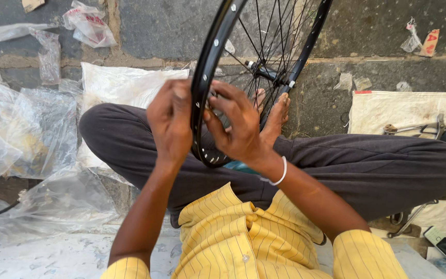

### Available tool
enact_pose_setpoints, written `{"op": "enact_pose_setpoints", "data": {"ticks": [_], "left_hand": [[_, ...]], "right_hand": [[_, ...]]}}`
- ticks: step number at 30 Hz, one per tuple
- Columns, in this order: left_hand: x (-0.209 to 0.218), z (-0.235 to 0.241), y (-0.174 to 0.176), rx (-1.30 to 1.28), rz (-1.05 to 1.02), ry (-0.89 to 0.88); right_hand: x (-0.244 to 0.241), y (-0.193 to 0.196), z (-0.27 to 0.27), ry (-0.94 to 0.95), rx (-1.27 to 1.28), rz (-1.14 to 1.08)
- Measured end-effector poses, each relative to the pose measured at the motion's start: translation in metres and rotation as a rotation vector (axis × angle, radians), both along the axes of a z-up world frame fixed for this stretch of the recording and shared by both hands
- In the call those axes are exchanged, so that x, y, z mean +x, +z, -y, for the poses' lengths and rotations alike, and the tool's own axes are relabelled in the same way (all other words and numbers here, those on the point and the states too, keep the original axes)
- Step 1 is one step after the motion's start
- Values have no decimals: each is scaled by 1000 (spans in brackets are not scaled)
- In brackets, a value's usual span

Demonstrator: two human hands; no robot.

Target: The person sits on the ground and uses a small metal tool to tighten the nipples on the spokes of a bicycle wheel. They rotate the wheel to access different spokes and continue the adjustment process.

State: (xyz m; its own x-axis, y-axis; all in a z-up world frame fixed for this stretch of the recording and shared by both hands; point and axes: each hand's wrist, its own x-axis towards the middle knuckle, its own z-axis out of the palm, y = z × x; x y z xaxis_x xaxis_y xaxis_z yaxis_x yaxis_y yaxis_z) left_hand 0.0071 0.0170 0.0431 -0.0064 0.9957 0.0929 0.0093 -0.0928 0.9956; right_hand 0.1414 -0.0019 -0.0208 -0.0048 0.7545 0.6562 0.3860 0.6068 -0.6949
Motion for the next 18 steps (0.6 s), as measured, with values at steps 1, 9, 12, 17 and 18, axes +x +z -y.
{"op": "enact_pose_setpoints", "data": {"ticks": [1, 9, 12, 17, 18], "left_hand": [[-2, -7, 0, -37, -1, -3], [2, 12, -40, 32, -79, 72], [2, 23, -44, -2, 101, 79], [2, 20, -41, -88, 150, 71], [2, 23, -39, -102, 135, 87]], "right_hand": [[1, -5, -3, -12, -71, -38], [31, 12, 11, -185, -257, 75], [42, 25, 15, 108, -369, 45], [49, 40, -14, 448, -551, 63], [48, 40, -16, 506, -568, 65]]}}
